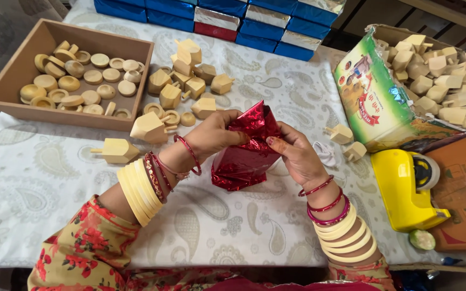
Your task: The person is wrapping small boxes and wooden tops in decorative foil and securing them with tape.
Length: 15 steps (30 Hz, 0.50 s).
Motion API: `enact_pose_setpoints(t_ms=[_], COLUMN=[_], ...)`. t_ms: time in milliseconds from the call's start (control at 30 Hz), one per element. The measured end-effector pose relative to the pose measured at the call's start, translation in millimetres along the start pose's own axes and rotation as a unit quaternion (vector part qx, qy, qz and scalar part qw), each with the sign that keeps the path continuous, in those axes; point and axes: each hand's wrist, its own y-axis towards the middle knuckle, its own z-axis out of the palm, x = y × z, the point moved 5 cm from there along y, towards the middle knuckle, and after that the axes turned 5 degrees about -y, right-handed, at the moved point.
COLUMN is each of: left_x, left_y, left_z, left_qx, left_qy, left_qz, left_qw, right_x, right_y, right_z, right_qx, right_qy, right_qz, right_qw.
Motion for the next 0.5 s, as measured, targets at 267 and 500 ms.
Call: enact_pose_setpoints(t_ms=[267,500], left_x=[18.8,19.2], left_y=[2.1,3.7], left_z=[4.6,1.6], left_qx=[-0.086,-0.084], left_qy=[-0.148,-0.203], left_qz=[-0.027,0.032], left_qw=[0.985,0.975], right_x=[-3.2,5.3], right_y=[-0.8,-3.0], right_z=[1.5,-6.6], right_qx=[-0.025,-0.036], right_qy=[0.019,-0.008], right_qz=[0.009,-0.047], right_qw=[0.999,0.998])
